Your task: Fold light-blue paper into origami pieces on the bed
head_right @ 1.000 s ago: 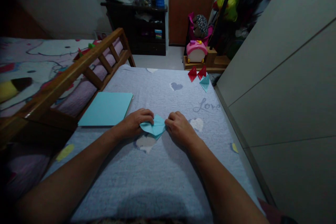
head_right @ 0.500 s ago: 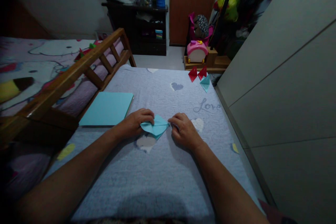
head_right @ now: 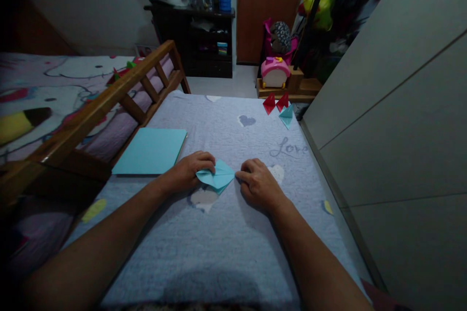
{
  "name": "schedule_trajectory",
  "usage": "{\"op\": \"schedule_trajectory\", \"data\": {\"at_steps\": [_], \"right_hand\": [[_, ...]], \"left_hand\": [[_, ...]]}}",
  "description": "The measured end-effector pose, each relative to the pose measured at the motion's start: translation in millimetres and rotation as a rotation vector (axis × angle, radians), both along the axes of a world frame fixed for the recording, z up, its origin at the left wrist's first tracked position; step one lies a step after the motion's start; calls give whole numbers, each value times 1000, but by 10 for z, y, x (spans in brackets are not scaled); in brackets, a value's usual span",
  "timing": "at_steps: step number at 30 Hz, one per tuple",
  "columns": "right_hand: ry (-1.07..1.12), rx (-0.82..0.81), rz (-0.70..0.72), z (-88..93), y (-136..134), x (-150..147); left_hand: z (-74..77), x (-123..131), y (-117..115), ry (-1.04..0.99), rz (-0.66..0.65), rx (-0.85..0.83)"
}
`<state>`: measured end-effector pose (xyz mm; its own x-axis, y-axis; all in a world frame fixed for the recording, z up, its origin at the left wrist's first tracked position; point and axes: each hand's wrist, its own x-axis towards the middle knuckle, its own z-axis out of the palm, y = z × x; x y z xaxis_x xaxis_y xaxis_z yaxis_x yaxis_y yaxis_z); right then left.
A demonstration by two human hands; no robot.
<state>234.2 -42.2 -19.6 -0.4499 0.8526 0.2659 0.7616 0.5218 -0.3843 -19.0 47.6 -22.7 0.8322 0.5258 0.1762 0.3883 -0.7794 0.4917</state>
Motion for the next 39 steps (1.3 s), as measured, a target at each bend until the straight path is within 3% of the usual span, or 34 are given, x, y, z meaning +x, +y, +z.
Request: {"op": "schedule_trajectory", "data": {"at_steps": [4,10,20,39], "right_hand": [[-4,34,-45,35,2,-124],[-92,-43,7,49,54,-352],[-223,-84,26,82,113,-396],[-230,-50,-18,99,-70,-13]], "left_hand": [[6,5,-3,-6,1,4],[-39,-2,10,-27,0,5],[-58,0,17,-22,3,3],[-32,5,9,14,18,-3]]}}
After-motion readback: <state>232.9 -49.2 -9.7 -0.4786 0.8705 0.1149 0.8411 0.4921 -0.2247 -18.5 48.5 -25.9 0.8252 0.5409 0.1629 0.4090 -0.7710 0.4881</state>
